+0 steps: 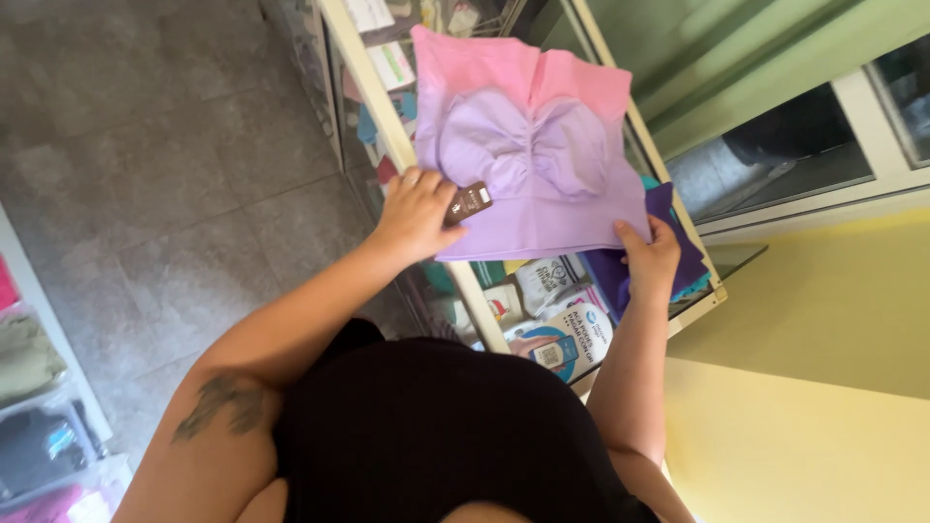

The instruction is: Organizing and folding various clothing items like shorts and leggings on a display counter in a retail store.

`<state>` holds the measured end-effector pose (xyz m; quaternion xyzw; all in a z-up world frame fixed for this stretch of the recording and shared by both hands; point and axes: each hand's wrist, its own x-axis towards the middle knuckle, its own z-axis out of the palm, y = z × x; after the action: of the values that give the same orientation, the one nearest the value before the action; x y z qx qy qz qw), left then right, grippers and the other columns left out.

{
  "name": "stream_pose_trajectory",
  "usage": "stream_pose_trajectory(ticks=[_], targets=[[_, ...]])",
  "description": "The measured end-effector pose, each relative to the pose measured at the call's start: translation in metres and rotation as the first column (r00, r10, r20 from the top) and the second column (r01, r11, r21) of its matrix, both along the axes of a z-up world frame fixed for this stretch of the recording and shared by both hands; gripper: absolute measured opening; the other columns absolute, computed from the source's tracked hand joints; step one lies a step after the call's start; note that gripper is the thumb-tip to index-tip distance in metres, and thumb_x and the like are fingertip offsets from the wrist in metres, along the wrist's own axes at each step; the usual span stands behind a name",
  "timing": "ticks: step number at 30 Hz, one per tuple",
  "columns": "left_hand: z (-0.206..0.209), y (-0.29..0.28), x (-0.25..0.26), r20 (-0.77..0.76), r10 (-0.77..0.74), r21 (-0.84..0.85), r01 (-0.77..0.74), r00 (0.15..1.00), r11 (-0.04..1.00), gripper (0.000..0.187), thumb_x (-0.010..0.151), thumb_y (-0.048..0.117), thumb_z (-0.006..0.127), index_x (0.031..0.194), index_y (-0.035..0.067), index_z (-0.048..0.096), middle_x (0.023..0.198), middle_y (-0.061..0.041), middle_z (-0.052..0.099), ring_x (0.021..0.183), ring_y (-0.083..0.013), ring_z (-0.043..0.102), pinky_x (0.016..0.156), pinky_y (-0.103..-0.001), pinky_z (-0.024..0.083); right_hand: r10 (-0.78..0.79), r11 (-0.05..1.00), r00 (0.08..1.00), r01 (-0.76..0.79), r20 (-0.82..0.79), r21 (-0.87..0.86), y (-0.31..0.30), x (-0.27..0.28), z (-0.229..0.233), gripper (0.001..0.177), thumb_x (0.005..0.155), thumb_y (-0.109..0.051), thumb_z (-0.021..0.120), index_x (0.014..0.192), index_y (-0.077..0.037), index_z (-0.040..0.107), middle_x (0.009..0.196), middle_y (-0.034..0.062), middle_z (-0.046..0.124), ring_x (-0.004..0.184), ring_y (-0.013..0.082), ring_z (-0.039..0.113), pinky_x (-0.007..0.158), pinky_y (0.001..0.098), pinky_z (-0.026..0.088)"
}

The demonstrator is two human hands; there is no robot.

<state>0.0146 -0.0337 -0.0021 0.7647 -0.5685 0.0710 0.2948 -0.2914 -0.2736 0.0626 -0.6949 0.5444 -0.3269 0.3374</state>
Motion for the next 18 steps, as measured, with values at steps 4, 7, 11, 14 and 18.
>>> stream_pose_trajectory(ticks=[4,7,11,14,18], targets=[[-0.010,-0.012,0.001,-0.244,0.003,0.052,0.010,0.970,0.999,0.046,0.072,0.043,0.083,0.103,0.014,0.065,0.095,-0.007,0.061,0.096,-0.0306,0.065,0.080,-0.044,0.054,-0.043,0.999,0.998,0.044,0.050,-0.014,0.004,0.001,0.002,0.048,0.081,-0.021,0.090,0.120,0.001,0.070,0.093,0.0146,0.068,0.052,0.0154,0.063,0.039,0.0245,0.055],[0.032,0.014,0.019,-0.663,-0.038,-0.182,-0.111,0.748,0.977,0.040,0.083,0.024,0.082,0.110,0.001,0.064,0.094,-0.020,0.065,0.088,-0.0423,0.070,0.074,-0.048,0.057,-0.089,0.992,0.990,0.098,0.113,-0.075,0.001,0.022,0.003,0.037,0.086,-0.022,0.088,0.116,-0.006,0.073,0.093,0.0132,0.070,0.064,0.0183,0.066,0.048,0.0291,0.061],[-0.046,0.041,0.036,-0.960,-0.035,-0.090,-0.187,0.278,0.978,0.058,0.086,0.030,0.087,0.125,-0.003,0.058,0.098,-0.022,0.070,0.083,-0.0287,0.075,0.070,-0.037,0.062,-0.067,0.964,0.992,0.092,0.103,-0.251,0.027,0.060,0.030,0.026,0.092,-0.017,0.082,0.114,-0.006,0.075,0.097,0.0152,0.069,0.081,0.0194,0.062,0.064,0.0319,0.054],[-0.027,0.047,0.051,-0.722,0.131,-0.172,-0.359,0.680,0.917,0.091,0.081,0.028,0.092,0.147,-0.009,0.040,0.138,-0.032,0.041,0.133,-0.0511,0.044,0.112,-0.056,0.041,-0.039,0.936,0.992,0.078,0.120,-0.344,0.044,0.090,0.036,0.021,0.095,-0.014,0.079,0.114,-0.007,0.073,0.097,0.0155,0.070,0.084,0.0222,0.066,0.070,0.0346,0.055],[0.044,-0.015,0.065,-0.764,-0.295,-0.424,-0.103,0.573,0.900,0.037,0.096,0.013,0.078,0.125,-0.001,0.062,0.117,-0.019,0.058,0.111,-0.0339,0.063,0.088,-0.040,0.061,0.140,0.786,0.990,-0.105,0.009,-0.609,0.074,0.118,0.040,0.026,0.089,0.005,0.076,0.115,0.000,0.073,0.106,0.0221,0.074,0.100,0.0387,0.070,0.086,0.0460,0.054]])
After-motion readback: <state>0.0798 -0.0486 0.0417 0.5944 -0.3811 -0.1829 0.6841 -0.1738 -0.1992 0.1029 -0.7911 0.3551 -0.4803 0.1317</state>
